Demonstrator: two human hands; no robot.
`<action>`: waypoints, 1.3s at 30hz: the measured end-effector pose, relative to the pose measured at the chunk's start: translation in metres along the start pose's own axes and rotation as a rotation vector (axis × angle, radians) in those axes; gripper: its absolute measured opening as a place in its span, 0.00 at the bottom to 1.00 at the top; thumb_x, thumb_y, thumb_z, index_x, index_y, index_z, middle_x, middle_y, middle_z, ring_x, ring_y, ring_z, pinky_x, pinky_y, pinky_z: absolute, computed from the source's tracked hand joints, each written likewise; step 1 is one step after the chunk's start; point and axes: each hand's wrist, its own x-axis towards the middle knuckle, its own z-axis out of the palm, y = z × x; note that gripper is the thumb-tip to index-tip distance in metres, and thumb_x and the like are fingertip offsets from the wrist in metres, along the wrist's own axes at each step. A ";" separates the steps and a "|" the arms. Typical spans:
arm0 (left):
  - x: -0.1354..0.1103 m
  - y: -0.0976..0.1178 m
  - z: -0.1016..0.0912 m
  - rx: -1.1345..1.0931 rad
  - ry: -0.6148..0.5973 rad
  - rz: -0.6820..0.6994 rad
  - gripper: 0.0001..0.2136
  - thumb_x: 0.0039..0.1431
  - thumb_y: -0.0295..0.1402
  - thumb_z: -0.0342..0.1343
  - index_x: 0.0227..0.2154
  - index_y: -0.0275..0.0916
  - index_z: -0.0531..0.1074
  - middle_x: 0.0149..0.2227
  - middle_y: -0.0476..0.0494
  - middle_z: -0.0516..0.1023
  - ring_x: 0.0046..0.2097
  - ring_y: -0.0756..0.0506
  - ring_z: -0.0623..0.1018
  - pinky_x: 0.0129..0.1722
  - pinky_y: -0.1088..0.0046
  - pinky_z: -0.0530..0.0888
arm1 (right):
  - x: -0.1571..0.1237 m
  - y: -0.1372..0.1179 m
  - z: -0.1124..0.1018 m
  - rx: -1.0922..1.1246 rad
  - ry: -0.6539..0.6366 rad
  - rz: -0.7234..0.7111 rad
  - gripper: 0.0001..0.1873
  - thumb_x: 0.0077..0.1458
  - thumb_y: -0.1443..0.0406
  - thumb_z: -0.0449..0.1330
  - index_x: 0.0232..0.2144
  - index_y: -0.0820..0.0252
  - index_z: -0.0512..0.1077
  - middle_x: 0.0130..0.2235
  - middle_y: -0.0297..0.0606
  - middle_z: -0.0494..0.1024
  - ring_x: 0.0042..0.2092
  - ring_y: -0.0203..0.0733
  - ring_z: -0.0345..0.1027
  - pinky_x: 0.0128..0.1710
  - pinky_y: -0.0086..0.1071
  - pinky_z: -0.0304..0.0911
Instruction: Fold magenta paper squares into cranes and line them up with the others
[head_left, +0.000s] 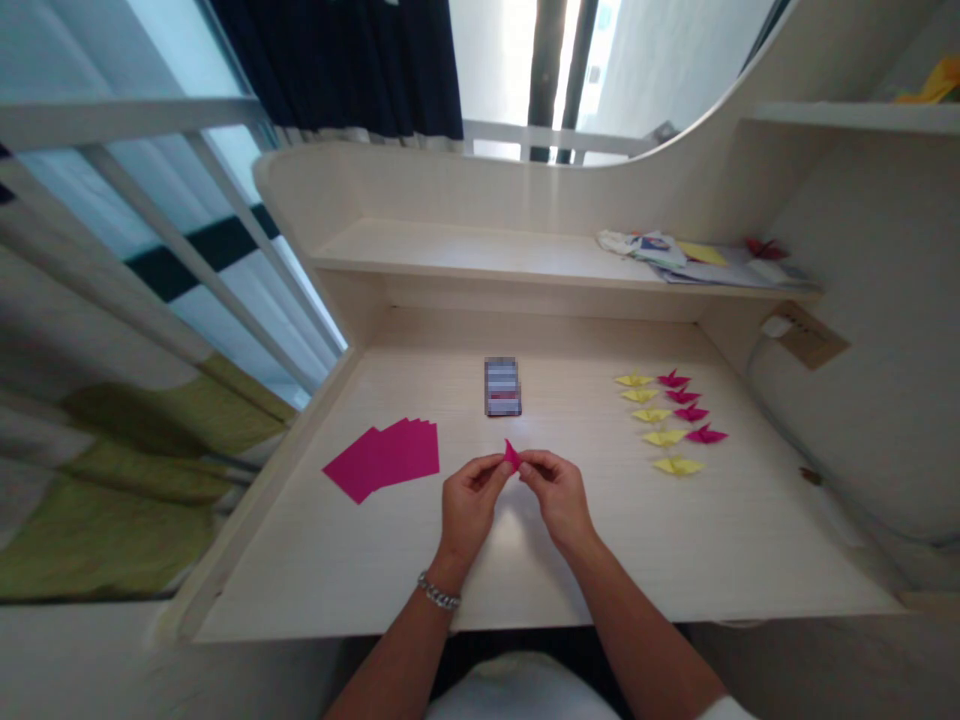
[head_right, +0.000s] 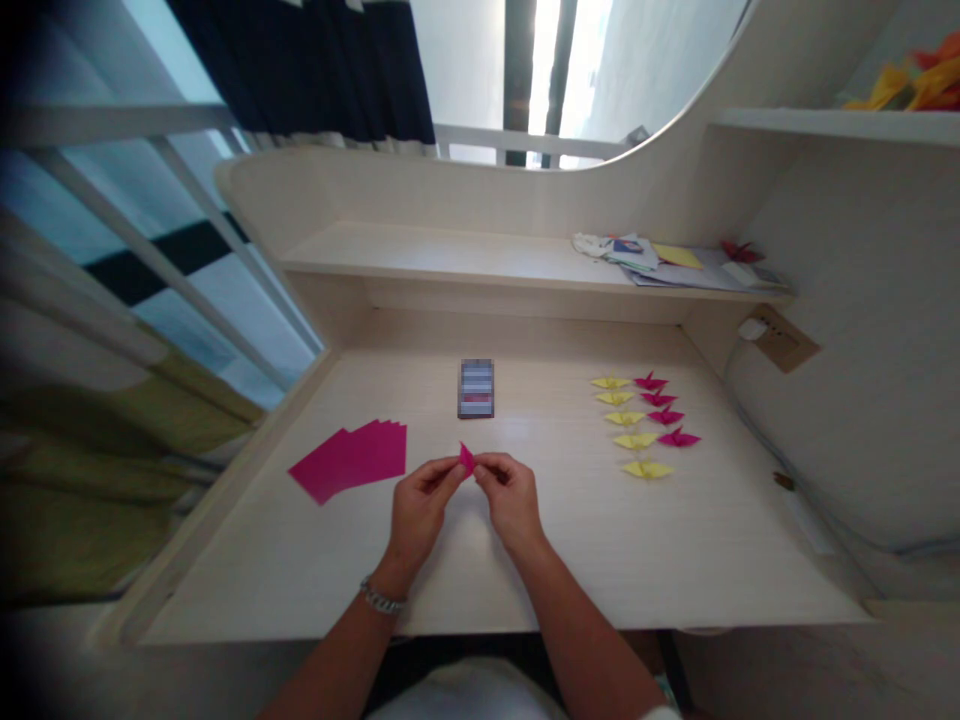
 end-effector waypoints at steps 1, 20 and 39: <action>0.000 0.000 0.000 0.016 0.002 0.009 0.10 0.50 0.33 0.62 0.35 0.35 0.77 0.35 0.41 0.81 0.38 0.45 0.79 0.41 0.69 0.74 | 0.000 0.000 0.001 0.008 -0.001 0.008 0.08 0.47 0.65 0.63 0.33 0.59 0.77 0.33 0.38 0.79 0.35 0.41 0.70 0.38 0.35 0.66; -0.002 -0.005 0.004 -0.047 -0.031 0.034 0.12 0.50 0.34 0.62 0.37 0.36 0.72 0.34 0.43 0.77 0.36 0.48 0.76 0.38 0.71 0.74 | 0.002 -0.004 0.003 0.072 0.036 0.013 0.16 0.43 0.61 0.66 0.36 0.61 0.73 0.28 0.36 0.78 0.29 0.38 0.71 0.32 0.33 0.67; -0.003 -0.005 -0.001 -0.100 -0.196 -0.029 0.13 0.51 0.30 0.61 0.39 0.38 0.67 0.31 0.47 0.75 0.34 0.49 0.75 0.34 0.74 0.72 | 0.011 -0.016 -0.006 -0.035 -0.094 0.079 0.10 0.43 0.61 0.65 0.24 0.62 0.74 0.23 0.34 0.75 0.24 0.35 0.65 0.27 0.29 0.61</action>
